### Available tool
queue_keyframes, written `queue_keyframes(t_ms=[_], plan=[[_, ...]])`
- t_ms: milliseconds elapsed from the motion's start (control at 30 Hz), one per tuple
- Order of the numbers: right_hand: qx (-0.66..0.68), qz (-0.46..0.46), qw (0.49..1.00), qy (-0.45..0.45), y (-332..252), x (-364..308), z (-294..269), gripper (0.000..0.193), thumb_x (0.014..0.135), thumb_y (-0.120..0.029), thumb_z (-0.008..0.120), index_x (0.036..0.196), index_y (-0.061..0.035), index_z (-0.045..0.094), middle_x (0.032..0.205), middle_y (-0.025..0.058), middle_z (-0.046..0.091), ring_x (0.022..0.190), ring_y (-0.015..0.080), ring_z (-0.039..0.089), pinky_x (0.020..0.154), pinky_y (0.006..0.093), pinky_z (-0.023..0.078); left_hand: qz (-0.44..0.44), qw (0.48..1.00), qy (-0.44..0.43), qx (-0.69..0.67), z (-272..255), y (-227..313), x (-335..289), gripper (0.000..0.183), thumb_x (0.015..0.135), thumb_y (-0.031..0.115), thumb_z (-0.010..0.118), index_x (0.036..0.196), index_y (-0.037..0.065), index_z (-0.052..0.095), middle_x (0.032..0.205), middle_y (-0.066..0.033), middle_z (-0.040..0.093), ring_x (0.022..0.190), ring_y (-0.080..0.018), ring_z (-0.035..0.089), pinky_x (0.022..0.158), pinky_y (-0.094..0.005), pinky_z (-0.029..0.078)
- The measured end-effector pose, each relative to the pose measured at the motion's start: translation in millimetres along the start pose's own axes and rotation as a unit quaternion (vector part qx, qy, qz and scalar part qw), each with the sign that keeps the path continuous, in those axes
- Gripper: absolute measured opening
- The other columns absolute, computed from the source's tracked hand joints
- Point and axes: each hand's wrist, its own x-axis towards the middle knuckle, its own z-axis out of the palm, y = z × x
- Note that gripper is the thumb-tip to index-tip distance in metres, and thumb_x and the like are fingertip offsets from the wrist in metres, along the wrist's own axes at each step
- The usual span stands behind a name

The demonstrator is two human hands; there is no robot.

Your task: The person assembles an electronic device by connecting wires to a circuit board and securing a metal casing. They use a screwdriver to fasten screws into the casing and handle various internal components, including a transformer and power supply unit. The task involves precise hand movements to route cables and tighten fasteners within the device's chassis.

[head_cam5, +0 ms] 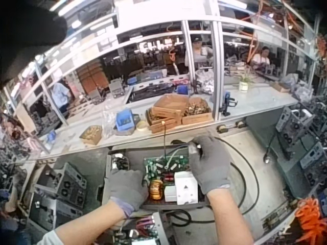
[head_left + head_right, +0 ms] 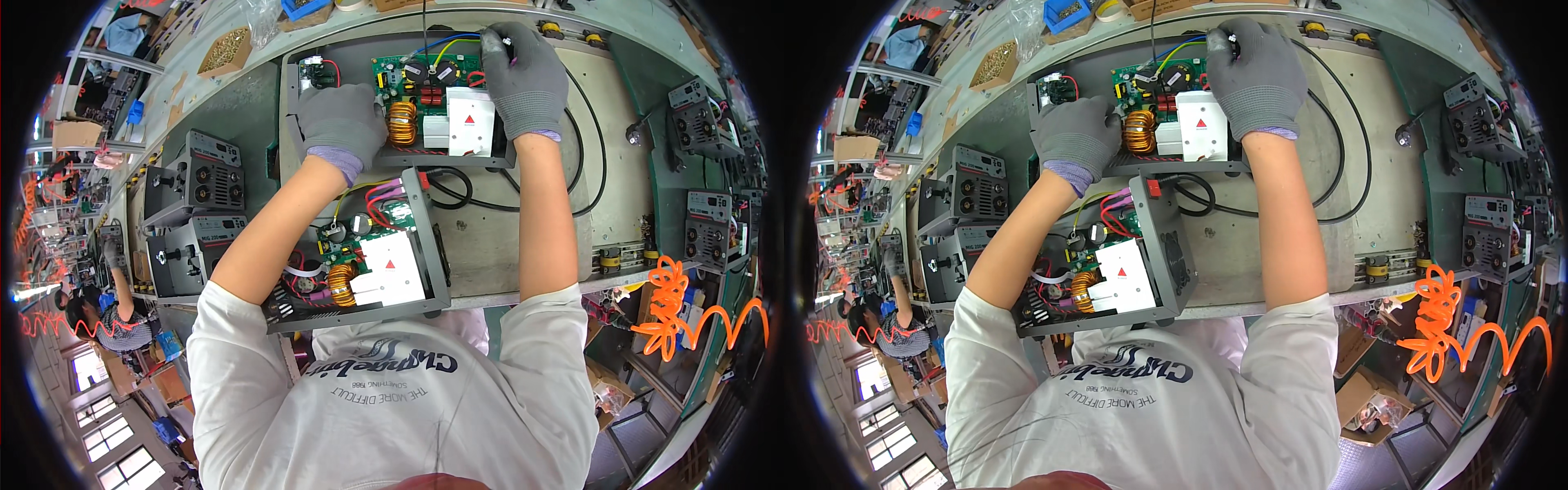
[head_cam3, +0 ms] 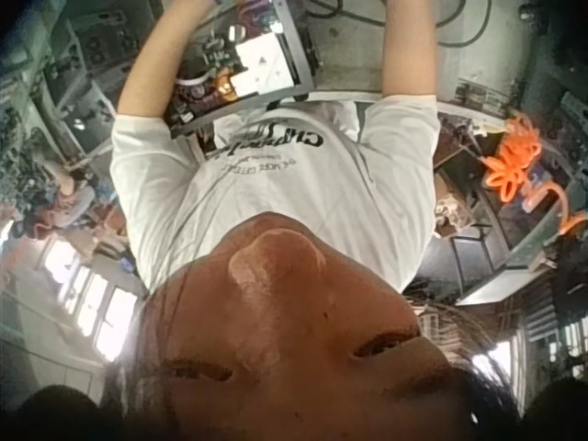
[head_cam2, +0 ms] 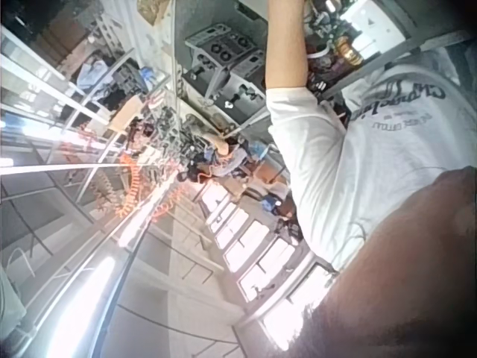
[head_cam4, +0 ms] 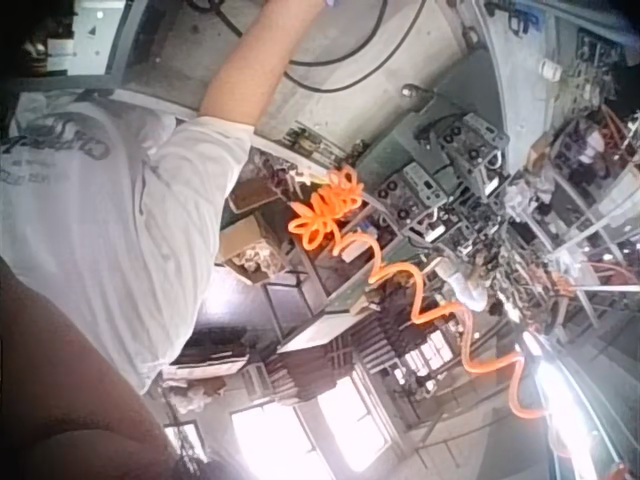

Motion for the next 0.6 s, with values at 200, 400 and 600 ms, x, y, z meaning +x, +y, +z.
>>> queue_keyframes(t_ms=[200,400,600], plan=[[-0.011,-0.023,1.000,0.017,2.9,1.2,3.2,0.026,0.092,-0.037,0.062,0.102,-0.0147,0.073,0.091,0.0093,0.071,0.081,0.0289,0.069,0.073,0.0396,0.053,-0.018,1.000,0.006,-0.018,-3.4,1.0,2.5,0.024,0.088,0.031,0.060,0.096,0.014,0.074,0.096,-0.0096,0.074,0.091,-0.0297,0.071,0.089,-0.0431,0.050],[-0.023,-0.017,1.000,0.009,2.1,1.2,1.5,0.027,0.091,-0.038,0.062,0.099,-0.0144,0.072,0.091,0.0095,0.071,0.082,0.0313,0.069,0.072,0.0418,0.053,-0.013,1.000,-0.005,-0.027,-2.9,2.3,7.6,0.019,0.083,0.027,0.060,0.089,0.016,0.075,0.084,-0.0104,0.075,0.083,-0.0305,0.072,0.084,-0.0429,0.045],[-0.030,0.008,0.999,0.007,-6.0,-5.5,-6.0,0.026,0.090,-0.039,0.062,0.092,-0.0148,0.070,0.087,0.0092,0.071,0.082,0.0332,0.069,0.069,0.0454,0.053,-0.039,0.999,-0.019,-0.032,0.5,6.6,8.0,0.019,0.081,0.024,0.060,0.088,0.017,0.075,0.083,-0.0109,0.075,0.082,-0.0313,0.072,0.086,-0.0430,0.045]])
